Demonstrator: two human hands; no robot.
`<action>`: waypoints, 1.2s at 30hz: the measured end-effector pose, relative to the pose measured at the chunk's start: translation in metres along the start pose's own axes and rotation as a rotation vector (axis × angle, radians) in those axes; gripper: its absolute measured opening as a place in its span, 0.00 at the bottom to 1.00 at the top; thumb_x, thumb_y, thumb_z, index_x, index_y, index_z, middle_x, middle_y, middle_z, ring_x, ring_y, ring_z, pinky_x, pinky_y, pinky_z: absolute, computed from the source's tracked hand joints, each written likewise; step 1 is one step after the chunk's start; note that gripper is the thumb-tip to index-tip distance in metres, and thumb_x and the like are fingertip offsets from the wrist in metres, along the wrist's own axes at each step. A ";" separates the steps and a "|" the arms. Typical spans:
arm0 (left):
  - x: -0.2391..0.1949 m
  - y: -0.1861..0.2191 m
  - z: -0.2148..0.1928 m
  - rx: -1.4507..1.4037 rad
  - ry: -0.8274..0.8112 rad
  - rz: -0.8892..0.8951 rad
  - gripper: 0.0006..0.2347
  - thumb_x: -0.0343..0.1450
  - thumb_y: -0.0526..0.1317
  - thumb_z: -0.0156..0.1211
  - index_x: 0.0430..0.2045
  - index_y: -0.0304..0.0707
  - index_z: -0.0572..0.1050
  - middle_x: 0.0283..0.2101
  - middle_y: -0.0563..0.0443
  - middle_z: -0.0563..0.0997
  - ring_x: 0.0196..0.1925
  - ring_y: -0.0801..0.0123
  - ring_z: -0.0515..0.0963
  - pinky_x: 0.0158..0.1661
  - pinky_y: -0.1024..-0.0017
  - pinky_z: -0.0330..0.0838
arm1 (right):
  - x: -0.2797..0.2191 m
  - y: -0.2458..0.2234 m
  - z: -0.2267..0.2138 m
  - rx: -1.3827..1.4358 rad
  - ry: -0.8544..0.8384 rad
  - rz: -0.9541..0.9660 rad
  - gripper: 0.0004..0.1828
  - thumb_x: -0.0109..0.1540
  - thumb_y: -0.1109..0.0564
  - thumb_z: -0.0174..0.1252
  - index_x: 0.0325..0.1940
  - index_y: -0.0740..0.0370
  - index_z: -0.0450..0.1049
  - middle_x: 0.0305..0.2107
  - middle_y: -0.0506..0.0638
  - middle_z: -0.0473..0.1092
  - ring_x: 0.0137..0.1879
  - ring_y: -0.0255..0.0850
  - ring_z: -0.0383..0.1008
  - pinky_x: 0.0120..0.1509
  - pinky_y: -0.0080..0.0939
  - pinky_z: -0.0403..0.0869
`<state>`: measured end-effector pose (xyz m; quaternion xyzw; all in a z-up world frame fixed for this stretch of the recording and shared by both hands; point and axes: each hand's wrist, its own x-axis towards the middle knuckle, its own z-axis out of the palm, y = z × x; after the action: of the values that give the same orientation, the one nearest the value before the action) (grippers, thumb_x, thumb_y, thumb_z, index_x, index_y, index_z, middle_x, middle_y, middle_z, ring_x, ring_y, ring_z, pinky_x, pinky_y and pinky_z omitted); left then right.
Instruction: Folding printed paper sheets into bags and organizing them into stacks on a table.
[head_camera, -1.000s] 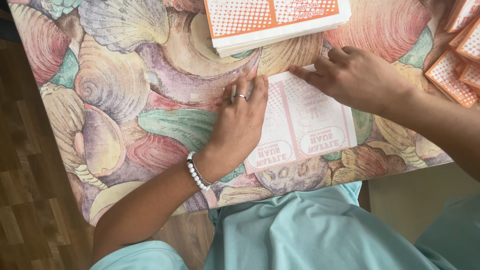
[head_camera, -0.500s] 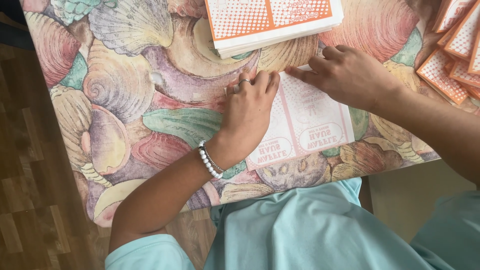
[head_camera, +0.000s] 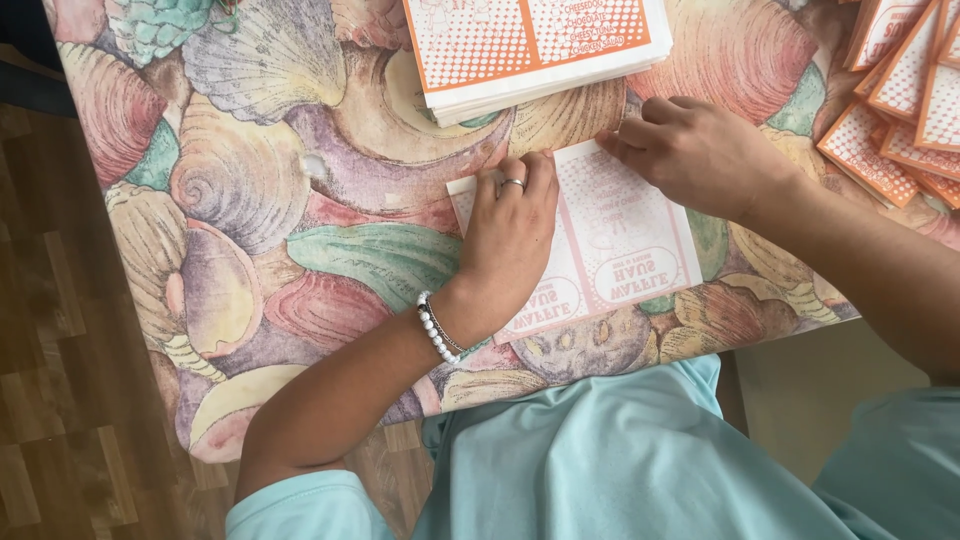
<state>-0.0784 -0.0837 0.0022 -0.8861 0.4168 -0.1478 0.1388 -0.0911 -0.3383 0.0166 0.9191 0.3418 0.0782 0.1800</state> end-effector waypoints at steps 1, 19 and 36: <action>0.000 0.001 0.002 0.000 0.020 -0.016 0.16 0.73 0.39 0.48 0.55 0.39 0.72 0.51 0.47 0.70 0.48 0.60 0.69 0.49 0.63 0.68 | -0.001 0.000 0.000 -0.006 -0.015 -0.010 0.20 0.67 0.58 0.57 0.63 0.52 0.74 0.37 0.37 0.71 0.38 0.35 0.70 0.40 0.34 0.76; 0.011 -0.007 -0.007 -0.044 0.000 -0.035 0.17 0.70 0.40 0.55 0.54 0.50 0.68 0.38 0.58 0.70 0.36 0.72 0.72 0.26 0.75 0.69 | -0.030 0.024 -0.011 0.062 -0.281 0.233 0.12 0.67 0.51 0.58 0.53 0.44 0.81 0.47 0.36 0.76 0.51 0.32 0.75 0.38 0.33 0.86; -0.031 -0.044 -0.006 -0.335 0.092 0.025 0.20 0.68 0.30 0.55 0.57 0.29 0.72 0.47 0.40 0.73 0.48 0.55 0.76 0.42 0.67 0.82 | -0.024 -0.013 0.041 0.168 0.271 0.321 0.09 0.63 0.62 0.50 0.36 0.54 0.77 0.37 0.43 0.70 0.48 0.40 0.78 0.42 0.36 0.77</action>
<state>-0.0686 -0.0329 0.0191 -0.8838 0.4527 -0.1148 -0.0282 -0.1066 -0.3564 -0.0271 0.9545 0.2176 0.2000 0.0403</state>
